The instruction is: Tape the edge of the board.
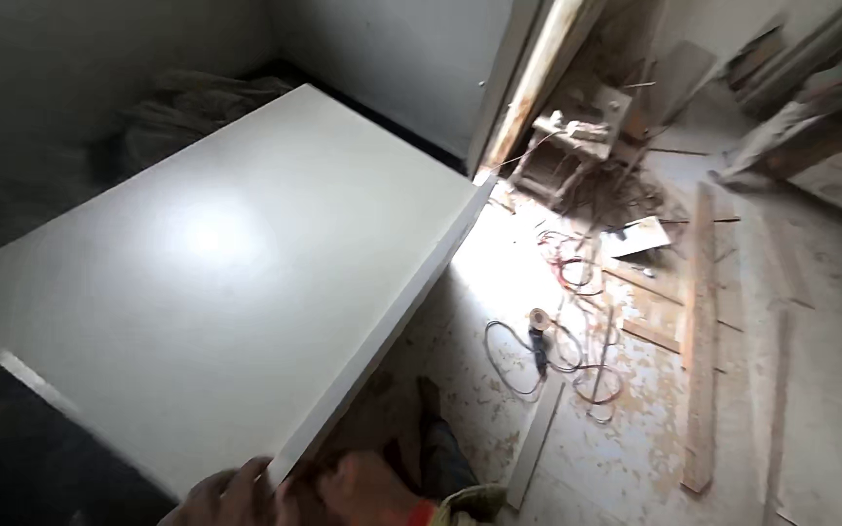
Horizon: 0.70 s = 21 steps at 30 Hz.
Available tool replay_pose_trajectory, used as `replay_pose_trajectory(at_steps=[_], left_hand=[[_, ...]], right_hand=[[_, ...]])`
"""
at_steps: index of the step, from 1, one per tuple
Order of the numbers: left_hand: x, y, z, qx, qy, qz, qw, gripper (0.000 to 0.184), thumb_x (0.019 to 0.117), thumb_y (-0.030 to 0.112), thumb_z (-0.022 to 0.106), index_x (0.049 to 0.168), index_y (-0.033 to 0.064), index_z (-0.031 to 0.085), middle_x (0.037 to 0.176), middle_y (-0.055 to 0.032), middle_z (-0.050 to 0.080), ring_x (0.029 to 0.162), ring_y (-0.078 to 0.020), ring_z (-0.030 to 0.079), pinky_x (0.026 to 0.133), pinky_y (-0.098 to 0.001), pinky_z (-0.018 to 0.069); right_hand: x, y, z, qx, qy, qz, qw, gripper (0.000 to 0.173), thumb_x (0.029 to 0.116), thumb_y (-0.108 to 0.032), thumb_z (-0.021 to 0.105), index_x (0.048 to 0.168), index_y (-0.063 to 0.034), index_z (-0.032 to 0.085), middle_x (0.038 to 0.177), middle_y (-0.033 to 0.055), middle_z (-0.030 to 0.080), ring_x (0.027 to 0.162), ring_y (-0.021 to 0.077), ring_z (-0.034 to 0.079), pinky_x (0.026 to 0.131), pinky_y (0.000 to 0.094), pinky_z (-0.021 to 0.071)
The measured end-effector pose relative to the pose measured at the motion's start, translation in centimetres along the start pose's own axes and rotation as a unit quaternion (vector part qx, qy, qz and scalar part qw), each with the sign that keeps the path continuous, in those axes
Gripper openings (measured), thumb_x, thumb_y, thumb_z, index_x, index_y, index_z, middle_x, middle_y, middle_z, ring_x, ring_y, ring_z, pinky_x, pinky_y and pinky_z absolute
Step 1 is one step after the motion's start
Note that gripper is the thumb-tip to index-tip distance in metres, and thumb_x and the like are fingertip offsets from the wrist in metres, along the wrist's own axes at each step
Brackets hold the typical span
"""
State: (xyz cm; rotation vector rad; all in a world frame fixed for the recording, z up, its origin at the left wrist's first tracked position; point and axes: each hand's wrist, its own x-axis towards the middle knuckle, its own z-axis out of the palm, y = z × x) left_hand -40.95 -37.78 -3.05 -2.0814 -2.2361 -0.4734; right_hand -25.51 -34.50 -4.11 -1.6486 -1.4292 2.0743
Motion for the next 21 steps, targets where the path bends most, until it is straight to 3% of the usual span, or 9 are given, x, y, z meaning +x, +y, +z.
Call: replay_pose_trajectory(at_steps=[3,4,6,8,12,14,16,18,21], left_hand=[[-0.5,0.8,0.4,0.006,0.061,-0.002,0.998,0.039,0.0895,0.035,0.055,0.102,0.0055,0.076,0.101,-0.0236,0.070,0.098,-0.0486,0.064,0.079,-0.0649,0.0450],[-0.5,0.9,0.6,0.006,0.078,-0.003,0.997,0.039,0.0897,0.037,0.054,0.100,0.0063,0.077,0.099,-0.0208,0.070,0.097,-0.0456,0.064,0.080,-0.0624,0.0447],[-0.2,0.7,0.8,-0.001,0.092,-0.004,0.996,0.037,0.0880,0.038,0.058,0.098,0.0076,0.077,0.099,-0.0168,0.071,0.096,-0.0415,0.065,0.080,-0.0591,0.0447],[0.1,0.5,0.6,-0.009,0.074,-0.005,0.997,0.032,0.0834,0.035,0.064,0.097,0.0090,0.077,0.098,-0.0138,0.072,0.092,-0.0392,0.065,0.076,-0.0572,0.0457],[1.1,0.0,-0.5,-0.052,0.010,-0.005,0.999,0.032,0.0709,0.031,0.080,0.097,0.0121,0.075,0.103,-0.0124,0.069,0.095,-0.0390,0.064,0.075,-0.0598,0.0454],[1.8,0.2,-1.8,-0.116,-0.018,-0.005,0.993,0.046,0.0769,0.047,0.077,0.110,0.0159,0.073,0.114,-0.0149,0.064,0.101,-0.0400,0.060,0.077,-0.0601,0.0446],[2.7,1.5,-3.3,-0.183,-0.053,-0.016,0.982,0.054,0.0806,0.064,0.070,0.112,0.0203,0.077,0.110,-0.0087,0.066,0.093,-0.0279,0.062,0.074,-0.0505,0.0488],[3.6,3.4,-4.6,-0.249,-0.162,-0.063,0.953,0.048,0.0763,0.054,0.080,0.110,0.0199,0.079,0.105,-0.0043,0.067,0.088,-0.0209,0.062,0.076,-0.0485,0.0495],[5.5,5.3,-5.1,-0.289,-0.256,-0.134,0.913,0.024,0.0789,0.035,0.086,0.097,0.0198,0.081,0.100,0.0012,0.068,0.084,-0.0111,0.062,0.074,-0.0331,0.0532]], right_hand=[[0.3,0.9,0.3,0.108,-0.022,0.038,0.993,0.034,0.1098,-0.024,0.044,0.113,0.0031,0.064,0.082,0.0067,0.060,0.068,0.0129,0.056,0.066,0.0321,0.0510],[0.7,2.1,0.5,0.157,-0.035,0.060,0.985,0.031,0.1114,-0.022,0.038,0.113,-0.0008,0.060,0.076,0.0006,0.053,0.061,0.0080,0.051,0.058,0.0259,0.0476],[1.0,3.4,0.3,0.273,-0.013,0.087,0.958,0.035,0.1132,-0.029,0.031,0.099,-0.0080,0.056,0.065,-0.0053,0.046,0.050,0.0047,0.045,0.048,0.0211,0.0421],[0.0,3.3,-1.0,0.296,0.008,0.048,0.954,0.042,0.1122,-0.037,0.033,0.091,-0.0099,0.056,0.062,-0.0059,0.048,0.049,0.0054,0.048,0.048,0.0225,0.0448],[-2.4,3.1,-4.3,0.109,-0.009,-0.052,0.993,0.045,0.1065,-0.046,0.043,0.115,-0.0057,0.060,0.085,0.0038,0.067,0.074,0.0161,0.067,0.071,0.0373,0.0577],[-3.7,2.3,-5.5,0.010,-0.029,-0.094,0.995,0.041,0.1015,-0.038,0.052,0.128,-0.0065,0.056,0.101,0.0084,0.070,0.090,0.0211,0.070,0.082,0.0448,0.0577],[-5.1,0.9,-6.1,-0.057,-0.033,-0.115,0.991,0.042,0.0997,-0.033,0.055,0.132,-0.0065,0.055,0.105,0.0130,0.068,0.094,0.0257,0.068,0.083,0.0497,0.0557],[-6.0,0.2,-6.4,-0.081,-0.033,-0.133,0.987,0.041,0.1009,-0.034,0.053,0.131,-0.0069,0.058,0.102,0.0130,0.067,0.090,0.0254,0.067,0.079,0.0491,0.0548],[-6.3,-0.5,-7.4,-0.079,-0.040,-0.155,0.984,0.039,0.1025,-0.035,0.051,0.129,-0.0072,0.058,0.100,0.0118,0.066,0.089,0.0240,0.066,0.079,0.0475,0.0545]])
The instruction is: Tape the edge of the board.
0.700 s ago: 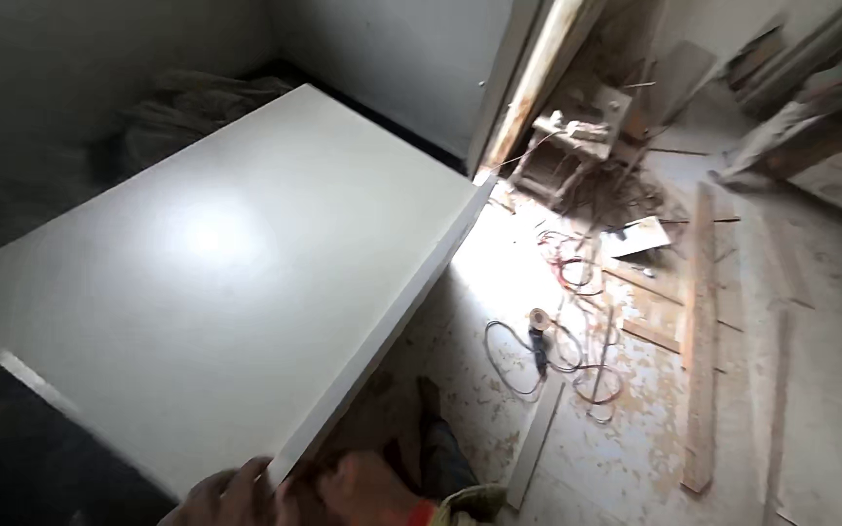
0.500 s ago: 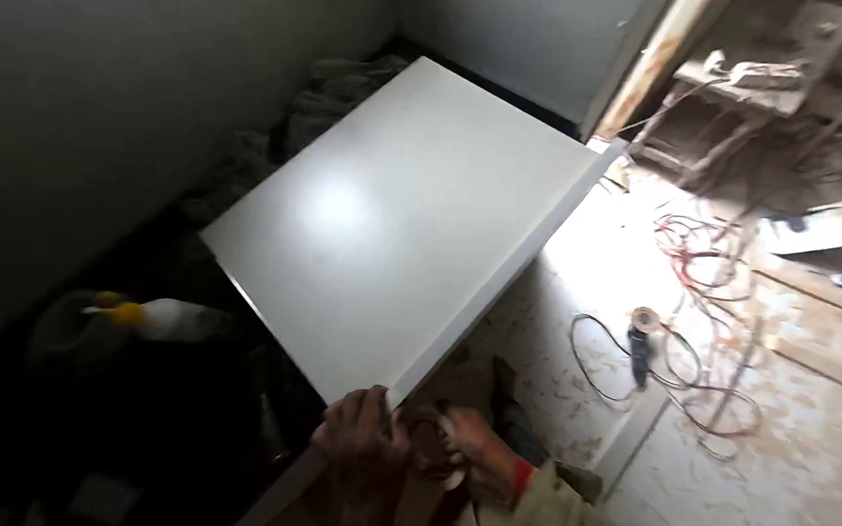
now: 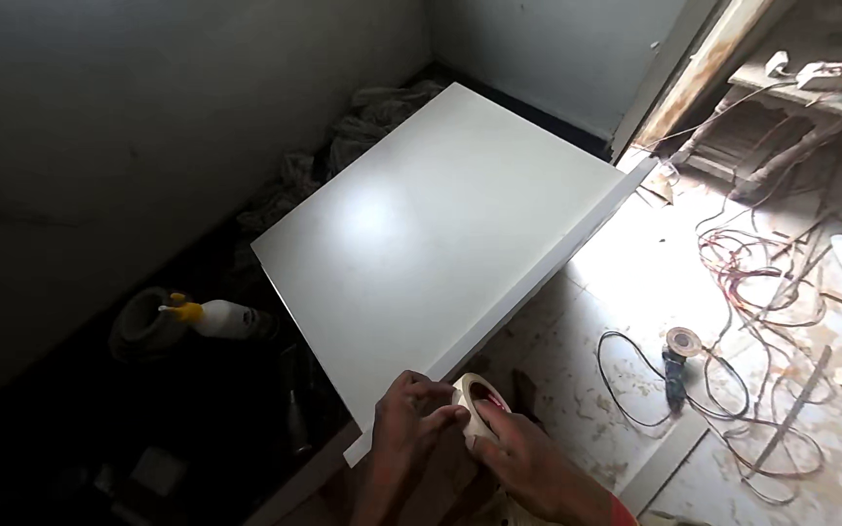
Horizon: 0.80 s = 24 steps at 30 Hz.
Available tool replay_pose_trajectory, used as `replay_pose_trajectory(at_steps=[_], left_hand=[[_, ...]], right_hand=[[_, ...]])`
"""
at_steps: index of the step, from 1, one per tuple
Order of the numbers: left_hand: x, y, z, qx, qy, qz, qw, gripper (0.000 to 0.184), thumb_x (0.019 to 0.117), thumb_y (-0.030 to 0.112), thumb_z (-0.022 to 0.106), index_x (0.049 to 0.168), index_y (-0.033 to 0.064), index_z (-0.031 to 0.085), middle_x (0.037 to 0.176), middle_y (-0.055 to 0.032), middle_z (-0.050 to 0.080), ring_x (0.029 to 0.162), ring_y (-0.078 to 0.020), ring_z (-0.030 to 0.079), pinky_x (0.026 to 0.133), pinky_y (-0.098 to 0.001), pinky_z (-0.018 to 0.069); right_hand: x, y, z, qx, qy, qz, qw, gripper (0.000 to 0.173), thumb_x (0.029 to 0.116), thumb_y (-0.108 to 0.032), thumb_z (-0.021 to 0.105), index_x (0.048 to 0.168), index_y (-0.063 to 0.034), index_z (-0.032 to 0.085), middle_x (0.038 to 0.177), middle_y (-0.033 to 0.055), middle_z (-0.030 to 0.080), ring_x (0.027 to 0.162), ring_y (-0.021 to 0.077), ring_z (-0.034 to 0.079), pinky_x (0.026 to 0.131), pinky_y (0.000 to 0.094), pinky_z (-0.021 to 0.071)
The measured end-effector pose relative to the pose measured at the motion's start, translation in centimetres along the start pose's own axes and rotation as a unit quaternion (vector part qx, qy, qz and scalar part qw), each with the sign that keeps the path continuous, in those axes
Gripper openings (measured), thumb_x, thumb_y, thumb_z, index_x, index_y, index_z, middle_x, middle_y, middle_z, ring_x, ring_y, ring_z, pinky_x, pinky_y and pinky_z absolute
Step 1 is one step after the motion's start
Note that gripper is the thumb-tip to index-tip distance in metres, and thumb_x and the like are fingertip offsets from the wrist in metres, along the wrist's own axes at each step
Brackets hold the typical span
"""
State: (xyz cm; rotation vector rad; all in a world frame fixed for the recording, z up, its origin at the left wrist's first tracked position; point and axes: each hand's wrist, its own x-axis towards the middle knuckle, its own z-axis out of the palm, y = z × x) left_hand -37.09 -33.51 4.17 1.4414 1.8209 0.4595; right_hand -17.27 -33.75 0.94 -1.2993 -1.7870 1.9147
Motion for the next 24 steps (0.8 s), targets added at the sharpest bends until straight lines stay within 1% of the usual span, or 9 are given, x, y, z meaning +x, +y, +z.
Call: replay_pose_trajectory(at_steps=[2,5,6,8,10,15,19,22,24], left_hand=[[0.9,0.6,0.0,-0.015,0.010,0.004,1.000,0.011,0.0821,0.028,0.083,0.086,0.0189,0.079,0.094,0.0037,0.067,0.080,-0.0080,0.062,0.071,-0.0289,0.0529],[2.6,0.9,-0.5,-0.002,0.058,0.027,0.998,0.007,0.0888,0.020,0.077,0.088,0.0137,0.076,0.096,-0.0007,0.070,0.089,-0.0174,0.065,0.081,-0.0450,0.0533],[3.4,1.0,-0.8,-0.004,0.061,0.010,0.998,0.005,0.0908,0.017,0.076,0.090,0.0122,0.075,0.095,-0.0012,0.070,0.087,-0.0172,0.066,0.080,-0.0438,0.0547],[5.0,1.1,-1.3,-0.051,0.031,-0.071,0.996,0.007,0.0959,0.015,0.072,0.093,0.0085,0.072,0.085,-0.0026,0.071,0.074,-0.0150,0.067,0.071,-0.0364,0.0578],[5.9,0.7,-1.8,-0.102,-0.004,-0.127,0.987,0.010,0.0986,0.013,0.069,0.093,0.0052,0.068,0.080,-0.0062,0.070,0.069,-0.0168,0.067,0.067,-0.0352,0.0581],[6.3,0.2,-1.8,-0.130,-0.004,-0.147,0.981,0.012,0.0983,0.015,0.069,0.091,0.0057,0.069,0.075,-0.0062,0.070,0.064,-0.0165,0.066,0.061,-0.0332,0.0561],[6.0,0.3,-1.2,-0.049,0.029,-0.144,0.988,0.012,0.0969,0.020,0.072,0.090,0.0101,0.069,0.078,-0.0026,0.070,0.067,-0.0148,0.067,0.065,-0.0347,0.0574],[5.5,-0.1,0.2,0.087,0.070,-0.080,0.991,0.012,0.0931,0.022,0.076,0.093,0.0100,0.073,0.092,-0.0057,0.062,0.078,-0.0200,0.063,0.071,-0.0421,0.0568],[5.5,-0.1,0.8,0.151,0.066,-0.053,0.985,0.013,0.0921,0.025,0.077,0.094,0.0124,0.074,0.093,-0.0055,0.061,0.080,-0.0202,0.063,0.072,-0.0419,0.0571]], right_hand=[[0.4,0.1,-0.7,0.007,-0.001,0.008,1.000,0.039,0.1023,-0.036,0.051,0.127,-0.0074,0.060,0.098,0.0111,0.066,0.087,0.0236,0.066,0.078,0.0473,0.0549],[2.7,1.2,-1.0,0.072,0.024,0.081,0.994,0.048,0.1040,-0.053,0.049,0.101,-0.0076,0.065,0.072,0.0035,0.061,0.061,0.0164,0.060,0.060,0.0378,0.0526],[3.6,1.5,-0.9,0.105,0.018,0.096,0.990,0.052,0.1043,-0.056,0.047,0.097,-0.0080,0.063,0.067,0.0008,0.056,0.056,0.0136,0.056,0.056,0.0338,0.0496],[4.7,1.4,-1.0,0.143,0.007,0.101,0.985,0.051,0.1056,-0.055,0.044,0.099,-0.0078,0.063,0.067,-0.0012,0.053,0.054,0.0110,0.051,0.054,0.0303,0.0458],[5.0,0.9,-0.9,0.132,-0.005,0.107,0.985,0.050,0.1076,-0.052,0.040,0.105,-0.0077,0.063,0.071,-0.0005,0.054,0.057,0.0115,0.051,0.056,0.0309,0.0454],[5.1,0.4,-0.9,0.124,-0.011,0.123,0.985,0.049,0.1088,-0.049,0.037,0.107,-0.0080,0.063,0.072,-0.0008,0.056,0.059,0.0112,0.053,0.057,0.0307,0.0463],[5.0,0.4,-0.7,0.123,-0.009,0.135,0.983,0.049,0.1085,-0.050,0.037,0.106,-0.0083,0.063,0.073,-0.0005,0.056,0.060,0.0116,0.054,0.058,0.0310,0.0471],[5.1,0.8,-0.5,0.118,-0.007,0.142,0.983,0.050,0.1081,-0.052,0.037,0.104,-0.0087,0.061,0.072,-0.0005,0.054,0.059,0.0119,0.053,0.057,0.0312,0.0461],[5.4,0.9,-0.4,0.109,-0.003,0.153,0.982,0.051,0.1078,-0.053,0.037,0.101,-0.0085,0.060,0.072,-0.0001,0.053,0.059,0.0125,0.052,0.056,0.0316,0.0460]])
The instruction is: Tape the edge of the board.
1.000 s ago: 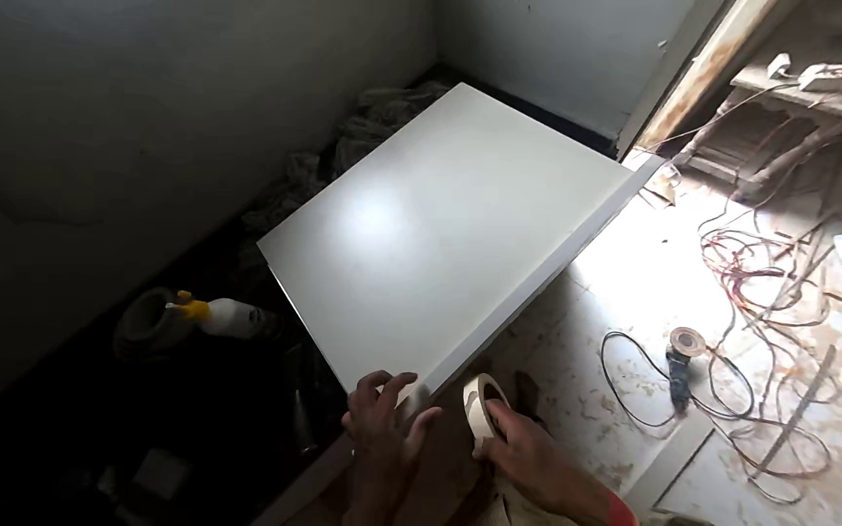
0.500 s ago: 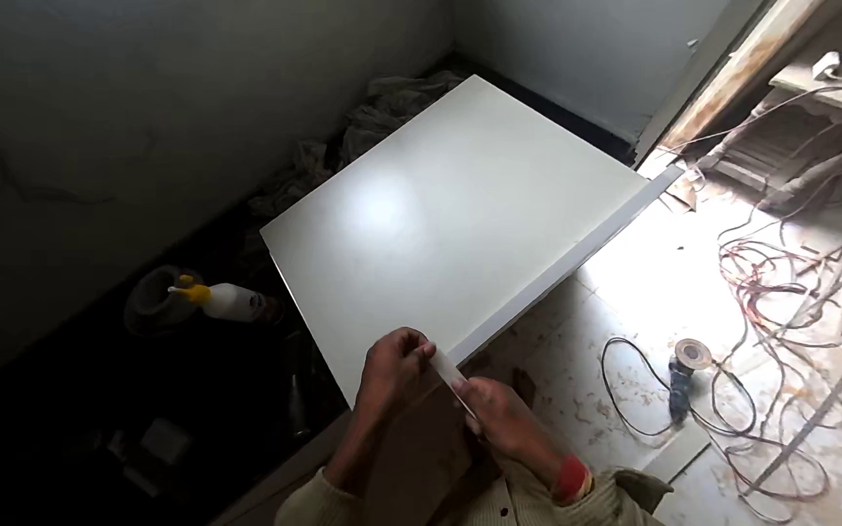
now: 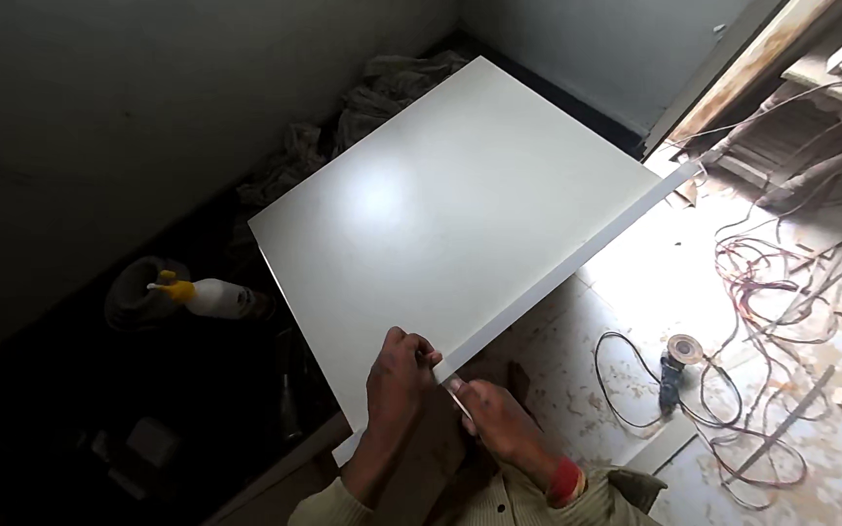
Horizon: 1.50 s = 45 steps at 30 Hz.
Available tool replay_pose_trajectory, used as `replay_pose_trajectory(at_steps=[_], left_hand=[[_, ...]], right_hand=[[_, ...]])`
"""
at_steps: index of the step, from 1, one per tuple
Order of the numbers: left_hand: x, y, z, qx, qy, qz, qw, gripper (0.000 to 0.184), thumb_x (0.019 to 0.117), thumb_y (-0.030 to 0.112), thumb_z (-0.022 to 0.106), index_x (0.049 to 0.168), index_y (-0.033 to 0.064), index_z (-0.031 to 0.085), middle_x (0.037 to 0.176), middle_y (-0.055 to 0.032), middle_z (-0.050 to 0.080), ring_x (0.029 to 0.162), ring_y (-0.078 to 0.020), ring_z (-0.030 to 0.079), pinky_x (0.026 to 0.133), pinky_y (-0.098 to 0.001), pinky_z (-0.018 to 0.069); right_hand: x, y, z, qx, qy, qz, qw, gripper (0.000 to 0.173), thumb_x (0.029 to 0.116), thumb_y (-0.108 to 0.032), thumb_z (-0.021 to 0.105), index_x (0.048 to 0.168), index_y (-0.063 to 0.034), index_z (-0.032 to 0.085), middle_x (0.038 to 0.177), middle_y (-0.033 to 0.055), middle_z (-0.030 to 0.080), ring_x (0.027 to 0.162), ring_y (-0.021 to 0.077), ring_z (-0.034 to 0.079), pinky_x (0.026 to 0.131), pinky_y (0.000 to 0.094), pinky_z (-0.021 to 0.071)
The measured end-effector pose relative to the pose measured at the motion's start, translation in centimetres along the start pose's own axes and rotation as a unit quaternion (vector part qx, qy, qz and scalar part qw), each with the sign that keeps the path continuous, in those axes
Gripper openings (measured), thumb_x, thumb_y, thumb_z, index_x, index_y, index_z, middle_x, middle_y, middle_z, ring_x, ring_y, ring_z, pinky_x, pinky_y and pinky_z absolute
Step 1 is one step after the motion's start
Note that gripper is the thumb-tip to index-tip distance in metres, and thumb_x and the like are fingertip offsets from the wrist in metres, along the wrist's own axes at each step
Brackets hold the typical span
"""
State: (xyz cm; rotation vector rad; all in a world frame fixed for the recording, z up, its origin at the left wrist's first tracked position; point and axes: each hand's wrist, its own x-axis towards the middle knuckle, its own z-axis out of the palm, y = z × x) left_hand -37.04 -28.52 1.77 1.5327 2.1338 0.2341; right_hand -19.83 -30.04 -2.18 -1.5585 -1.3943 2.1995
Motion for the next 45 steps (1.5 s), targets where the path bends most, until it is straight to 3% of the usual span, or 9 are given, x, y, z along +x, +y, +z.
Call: replay_pose_trajectory(at_steps=[6,12,16,19,25,30,34,40,45], left_hand=[[0.9,-0.8,-0.7,0.035,-0.049,0.082,0.995,0.014,0.0923,0.024,0.075,0.099,0.0121,0.072,0.089,-0.0037,0.065,0.076,-0.0196,0.064,0.071,-0.0431,0.0572],[-0.9,-2.3,0.8,-0.086,0.054,0.129,0.986,0.015,0.0933,0.025,0.068,0.097,0.0120,0.075,0.086,0.0008,0.070,0.072,-0.0103,0.066,0.067,-0.0316,0.0582],[-2.9,-2.2,2.9,-0.017,0.164,0.182,0.970,0.038,0.0877,0.044,0.067,0.100,0.0100,0.077,0.096,-0.0075,0.070,0.084,-0.0241,0.064,0.075,-0.0407,0.0540],[-3.1,-1.9,3.9,0.045,0.225,0.204,0.952,0.041,0.0917,0.043,0.058,0.099,0.0072,0.077,0.099,-0.0157,0.069,0.085,-0.0351,0.064,0.072,-0.0510,0.0498],[-2.8,-1.9,4.5,0.074,0.247,0.208,0.943,0.046,0.0923,0.049,0.055,0.097,0.0091,0.078,0.100,-0.0147,0.071,0.086,-0.0372,0.061,0.070,-0.0519,0.0429],[-2.6,-1.6,5.1,0.066,0.255,0.186,0.947,0.038,0.0843,0.041,0.061,0.095,0.0086,0.078,0.098,-0.0171,0.069,0.082,-0.0386,0.061,0.069,-0.0535,0.0440],[-2.8,-1.8,6.2,0.097,0.298,0.166,0.935,0.038,0.0885,0.041,0.057,0.096,0.0098,0.078,0.095,-0.0139,0.070,0.091,-0.0380,0.061,0.079,-0.0531,0.0425],[-2.6,-2.4,6.7,0.100,0.329,0.187,0.920,0.038,0.0899,0.044,0.060,0.095,0.0106,0.078,0.092,-0.0109,0.070,0.096,-0.0341,0.062,0.093,-0.0507,0.0427],[-2.2,-2.3,5.3,0.085,0.276,0.153,0.945,0.041,0.0685,0.047,0.077,0.083,0.0086,0.073,0.097,-0.0162,0.067,0.102,-0.0418,0.061,0.099,-0.0591,0.0433]], right_hand=[[1.4,0.0,0.0,-0.026,-0.012,0.045,0.999,0.053,0.1089,-0.051,0.036,0.092,-0.0070,0.060,0.073,0.0022,0.053,0.062,0.0154,0.053,0.060,0.0365,0.0464],[1.6,-0.2,-0.3,-0.040,-0.009,0.063,0.997,0.055,0.1088,-0.050,0.037,0.097,-0.0031,0.062,0.081,0.0072,0.058,0.071,0.0200,0.059,0.068,0.0414,0.0504],[1.8,0.0,-0.3,-0.053,-0.002,0.054,0.997,0.053,0.1090,-0.048,0.037,0.098,-0.0035,0.063,0.081,0.0083,0.058,0.071,0.0211,0.058,0.068,0.0424,0.0497],[1.5,0.3,-0.3,-0.024,-0.010,0.034,0.999,0.054,0.1094,-0.049,0.035,0.096,-0.0040,0.061,0.077,0.0062,0.054,0.066,0.0190,0.055,0.064,0.0401,0.0480],[2.5,1.2,-0.7,-0.018,0.020,0.031,0.999,0.048,0.1066,-0.045,0.046,0.101,-0.0029,0.067,0.081,0.0084,0.061,0.070,0.0199,0.060,0.069,0.0421,0.0513],[2.4,2.1,-0.7,0.000,-0.014,0.000,1.000,0.049,0.1090,-0.045,0.039,0.098,-0.0044,0.063,0.075,0.0027,0.054,0.064,0.0147,0.054,0.063,0.0362,0.0480],[2.6,2.1,-0.5,0.074,-0.015,0.003,0.997,0.043,0.1081,-0.041,0.041,0.087,-0.0085,0.060,0.068,-0.0027,0.051,0.058,0.0092,0.051,0.057,0.0302,0.0456],[1.8,3.5,-2.6,0.151,-0.051,0.089,0.983,0.044,0.1115,-0.039,0.032,0.097,-0.0091,0.061,0.070,-0.0048,0.052,0.055,0.0057,0.050,0.053,0.0238,0.0444],[-0.9,4.0,-6.2,0.081,-0.050,-0.022,0.995,0.042,0.1068,-0.048,0.043,0.109,-0.0099,0.061,0.076,-0.0014,0.057,0.064,0.0108,0.055,0.062,0.0306,0.0483]])
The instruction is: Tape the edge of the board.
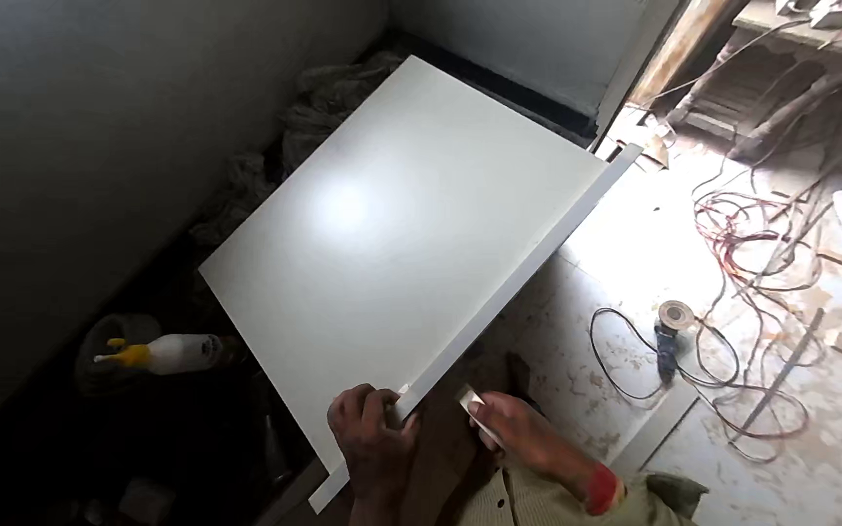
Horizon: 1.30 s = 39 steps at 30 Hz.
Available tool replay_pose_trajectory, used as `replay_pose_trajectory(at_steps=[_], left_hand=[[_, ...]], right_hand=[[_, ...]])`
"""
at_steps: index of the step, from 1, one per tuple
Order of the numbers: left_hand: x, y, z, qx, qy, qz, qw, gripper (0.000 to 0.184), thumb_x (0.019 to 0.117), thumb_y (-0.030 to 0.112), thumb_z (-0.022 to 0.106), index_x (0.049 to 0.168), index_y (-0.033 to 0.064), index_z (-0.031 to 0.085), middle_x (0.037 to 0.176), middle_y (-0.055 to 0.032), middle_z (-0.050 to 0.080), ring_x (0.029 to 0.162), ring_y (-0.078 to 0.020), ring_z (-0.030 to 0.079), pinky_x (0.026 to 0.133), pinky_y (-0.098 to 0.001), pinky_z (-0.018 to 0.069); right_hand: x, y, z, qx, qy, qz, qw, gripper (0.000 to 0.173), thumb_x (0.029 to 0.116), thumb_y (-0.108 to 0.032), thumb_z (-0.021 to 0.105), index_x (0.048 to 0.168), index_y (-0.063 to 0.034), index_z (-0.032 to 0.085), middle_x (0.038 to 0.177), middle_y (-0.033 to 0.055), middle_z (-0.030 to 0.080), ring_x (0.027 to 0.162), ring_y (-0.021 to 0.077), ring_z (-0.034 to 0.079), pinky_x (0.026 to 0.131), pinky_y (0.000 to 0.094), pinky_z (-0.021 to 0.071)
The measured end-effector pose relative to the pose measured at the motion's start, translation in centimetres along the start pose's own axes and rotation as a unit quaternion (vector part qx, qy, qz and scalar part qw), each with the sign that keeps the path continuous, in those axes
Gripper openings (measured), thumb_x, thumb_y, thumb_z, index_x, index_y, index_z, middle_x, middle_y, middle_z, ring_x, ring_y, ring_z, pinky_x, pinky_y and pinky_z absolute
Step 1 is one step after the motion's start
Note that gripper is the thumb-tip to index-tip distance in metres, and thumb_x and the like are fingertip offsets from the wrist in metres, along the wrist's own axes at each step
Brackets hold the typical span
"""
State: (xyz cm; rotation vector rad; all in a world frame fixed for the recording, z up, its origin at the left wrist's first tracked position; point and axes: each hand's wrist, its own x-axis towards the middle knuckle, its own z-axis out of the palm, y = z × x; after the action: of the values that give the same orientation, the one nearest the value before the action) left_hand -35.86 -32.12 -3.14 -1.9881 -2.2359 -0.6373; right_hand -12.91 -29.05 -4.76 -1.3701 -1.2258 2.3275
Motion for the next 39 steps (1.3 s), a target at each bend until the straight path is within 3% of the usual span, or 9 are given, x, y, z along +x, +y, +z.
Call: replay_pose_trajectory(at_steps=[3,5,10,14,17,20,26,31,39], left_hand=[[0.9,1.5,-1.9,-0.022,-0.051,0.010,0.998,0.064,0.0733,0.065,0.074,0.103,0.0093,0.068,0.125,-0.0247,0.059,0.125,-0.0508,0.050,0.109,-0.0740,0.0267],[1.9,4.0,-3.3,-0.077,-0.084,0.009,0.993,0.063,0.0840,0.072,0.064,0.115,0.0181,0.072,0.129,-0.0172,0.061,0.125,-0.0419,0.052,0.106,-0.0669,0.0344],[4.8,7.2,-4.0,-0.163,-0.240,-0.121,0.949,0.026,0.0744,0.051,0.081,0.089,0.0301,0.081,0.117,0.0047,0.068,0.119,-0.0294,0.055,0.095,-0.0630,0.0385],[5.9,7.0,-3.2,-0.183,-0.184,-0.114,0.959,0.013,0.0858,0.030,0.077,0.085,0.0172,0.077,0.116,-0.0003,0.071,0.117,-0.0275,0.061,0.098,-0.0621,0.0421],[8.2,6.6,-2.0,-0.227,-0.192,-0.175,0.939,0.005,0.0913,0.015,0.076,0.094,0.0110,0.074,0.099,0.0010,0.073,0.089,-0.0131,0.070,0.080,-0.0359,0.0612],[9.3,6.6,-1.2,-0.206,-0.230,-0.234,0.922,0.005,0.0942,0.015,0.075,0.091,0.0129,0.073,0.078,0.0006,0.070,0.066,-0.0123,0.065,0.063,-0.0333,0.0558],[8.7,5.8,-0.1,-0.217,-0.203,-0.203,0.933,0.006,0.0948,0.015,0.073,0.089,0.0127,0.072,0.076,0.0017,0.068,0.067,-0.0103,0.064,0.063,-0.0319,0.0552],[7.9,4.8,1.0,-0.203,-0.173,-0.110,0.957,0.006,0.0884,0.014,0.078,0.087,0.0123,0.072,0.093,-0.0028,0.062,0.078,-0.0133,0.062,0.068,-0.0330,0.0567],[8.1,3.5,1.9,-0.127,-0.168,0.018,0.977,0.019,0.0859,0.031,0.079,0.094,0.0149,0.073,0.079,0.0000,0.060,0.074,-0.0193,0.059,0.068,-0.0423,0.0503]], right_hand=[[-1.9,-2.6,-0.9,-0.089,-0.021,-0.045,0.995,0.035,0.1032,-0.039,0.051,0.119,-0.0092,0.060,0.091,0.0041,0.067,0.079,0.0172,0.064,0.073,0.0405,0.0532],[-2.6,-3.7,-1.2,-0.115,-0.043,-0.070,0.990,0.034,0.1018,-0.034,0.052,0.124,-0.0090,0.058,0.097,0.0078,0.066,0.085,0.0202,0.065,0.076,0.0438,0.0542],[-2.6,-5.0,-1.9,-0.132,-0.077,-0.106,0.983,0.033,0.0998,-0.029,0.052,0.126,-0.0084,0.057,0.096,0.0104,0.062,0.083,0.0222,0.063,0.073,0.0451,0.0524],[-0.8,-4.0,-2.2,-0.070,-0.036,-0.085,0.993,0.039,0.1039,-0.043,0.052,0.111,-0.0066,0.064,0.080,0.0041,0.061,0.067,0.0153,0.059,0.063,0.0356,0.0509],[0.8,-4.2,-2.1,-0.039,-0.005,-0.032,0.999,0.051,0.1049,-0.055,0.046,0.098,-0.0084,0.063,0.069,-0.0010,0.055,0.057,0.0115,0.052,0.056,0.0309,0.0453],[0.7,-5.2,-1.7,-0.045,-0.014,-0.007,0.999,0.048,0.1090,-0.050,0.037,0.100,-0.0082,0.060,0.072,-0.0001,0.057,0.060,0.0117,0.054,0.058,0.0315,0.0465],[0.0,-6.2,-1.4,-0.058,0.015,0.008,0.998,0.045,0.1102,-0.044,0.034,0.108,-0.0080,0.062,0.075,-0.0001,0.058,0.061,0.0116,0.054,0.058,0.0311,0.0463],[0.0,-7.0,-1.3,-0.097,0.035,0.035,0.994,0.049,0.1102,-0.046,0.035,0.109,-0.0068,0.063,0.077,0.0011,0.060,0.064,0.0128,0.057,0.061,0.0325,0.0483],[0.8,-6.2,-1.0,-0.072,0.066,0.043,0.994,0.047,0.1098,-0.047,0.037,0.101,-0.0072,0.061,0.075,-0.0005,0.058,0.061,0.0098,0.054,0.058,0.0289,0.0456]])
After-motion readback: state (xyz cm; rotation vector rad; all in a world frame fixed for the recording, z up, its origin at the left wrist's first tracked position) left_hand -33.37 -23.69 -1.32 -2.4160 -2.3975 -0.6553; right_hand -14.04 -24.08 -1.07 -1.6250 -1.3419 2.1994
